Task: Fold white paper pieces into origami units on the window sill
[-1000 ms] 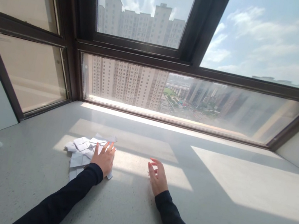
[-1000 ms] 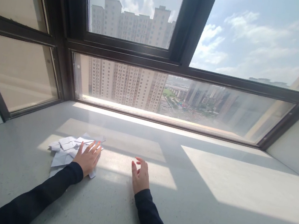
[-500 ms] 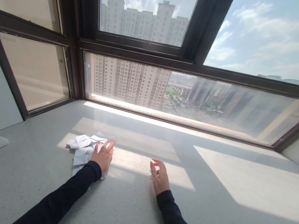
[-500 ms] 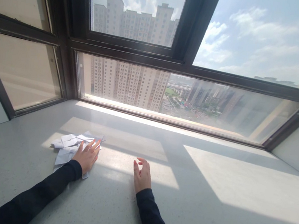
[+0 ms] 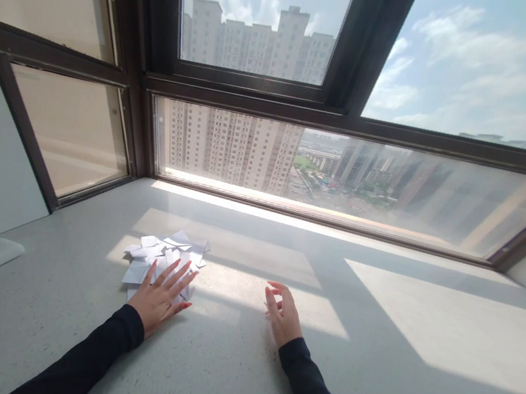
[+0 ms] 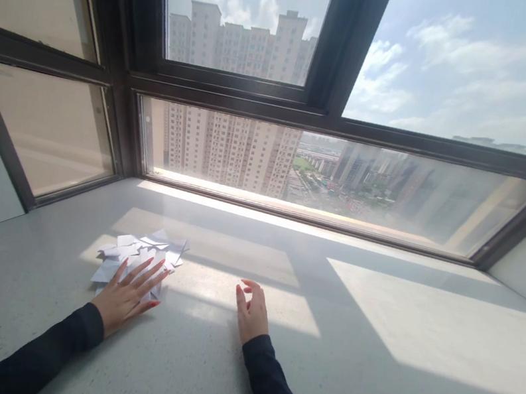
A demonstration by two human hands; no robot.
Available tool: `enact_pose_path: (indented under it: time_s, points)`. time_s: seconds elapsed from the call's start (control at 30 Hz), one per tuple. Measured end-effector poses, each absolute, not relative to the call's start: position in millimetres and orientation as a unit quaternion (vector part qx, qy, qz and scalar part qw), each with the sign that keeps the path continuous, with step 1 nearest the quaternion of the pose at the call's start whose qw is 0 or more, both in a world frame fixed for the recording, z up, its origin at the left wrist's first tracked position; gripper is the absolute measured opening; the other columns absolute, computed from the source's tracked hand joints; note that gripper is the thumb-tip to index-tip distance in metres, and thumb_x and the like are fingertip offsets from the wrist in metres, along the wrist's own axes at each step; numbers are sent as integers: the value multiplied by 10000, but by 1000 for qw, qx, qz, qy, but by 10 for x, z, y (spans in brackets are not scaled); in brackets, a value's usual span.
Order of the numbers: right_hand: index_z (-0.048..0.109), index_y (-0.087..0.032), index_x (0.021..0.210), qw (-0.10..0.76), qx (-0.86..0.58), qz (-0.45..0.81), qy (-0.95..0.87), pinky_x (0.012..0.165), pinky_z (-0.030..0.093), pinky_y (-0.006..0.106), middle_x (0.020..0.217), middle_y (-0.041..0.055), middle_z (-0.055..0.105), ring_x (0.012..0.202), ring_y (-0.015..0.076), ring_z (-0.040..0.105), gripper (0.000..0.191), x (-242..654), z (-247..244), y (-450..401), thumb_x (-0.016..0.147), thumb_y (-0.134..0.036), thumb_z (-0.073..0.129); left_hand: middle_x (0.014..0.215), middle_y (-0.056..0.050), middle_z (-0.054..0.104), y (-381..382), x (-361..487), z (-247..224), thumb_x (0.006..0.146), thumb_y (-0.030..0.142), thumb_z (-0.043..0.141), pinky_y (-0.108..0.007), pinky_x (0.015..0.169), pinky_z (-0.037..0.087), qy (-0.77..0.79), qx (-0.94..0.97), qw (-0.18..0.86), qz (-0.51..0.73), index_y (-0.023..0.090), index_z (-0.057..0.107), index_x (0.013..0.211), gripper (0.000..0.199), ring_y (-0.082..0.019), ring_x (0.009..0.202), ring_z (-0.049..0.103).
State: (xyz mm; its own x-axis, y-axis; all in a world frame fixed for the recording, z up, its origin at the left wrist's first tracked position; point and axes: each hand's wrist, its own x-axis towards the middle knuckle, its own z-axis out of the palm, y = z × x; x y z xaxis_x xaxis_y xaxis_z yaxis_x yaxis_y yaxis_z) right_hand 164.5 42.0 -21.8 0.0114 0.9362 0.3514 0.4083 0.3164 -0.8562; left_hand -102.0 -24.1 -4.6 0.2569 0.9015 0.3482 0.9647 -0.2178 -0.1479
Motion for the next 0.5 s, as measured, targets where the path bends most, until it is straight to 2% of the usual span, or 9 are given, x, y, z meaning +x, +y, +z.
enact_pose_path:
  time_s: [0.07,0.17,0.3,0.4,0.5]
  points:
    - [521,-188,888,465,-517,304,-651,418,426,250,701,20,529,442,110,478,410,1630,-188,395,732,-534,365,1325,3,311,-196,-1029,-13,771,533,265,-494,985,73,-629,-756,155,-100,325,307,1244,518,-253,1226,200]
    - [545,-196,713,402,-510,348,-676,368,355,220,512,-35,467,351,94,429,419,1611,-146,354,747,-540,307,1337,-36,288,-80,-1109,48,770,540,241,-554,936,139,-713,-676,139,-121,289,318,1245,543,-301,1224,176]
    - [529,-192,544,356,-497,330,-720,397,324,214,395,-54,381,334,92,392,450,1598,-130,342,763,-511,299,1315,-126,303,151,-1381,115,772,552,180,-621,820,235,-822,-534,114,-165,214,336,1239,597,-384,1182,210]
    - [519,-193,507,340,-500,303,-736,438,328,222,386,-52,356,372,103,396,457,1595,-153,373,765,-502,303,1282,-156,342,275,-1586,82,784,541,129,-573,788,314,-850,-485,102,-180,200,342,1236,605,-378,1140,299]
    - [501,-199,490,324,-507,272,-751,486,332,237,399,-48,346,418,118,408,474,1588,-182,398,770,-512,281,1253,-172,379,312,-1688,-35,799,513,122,-512,786,356,-825,-538,104,-139,197,302,1259,586,-341,1088,392]
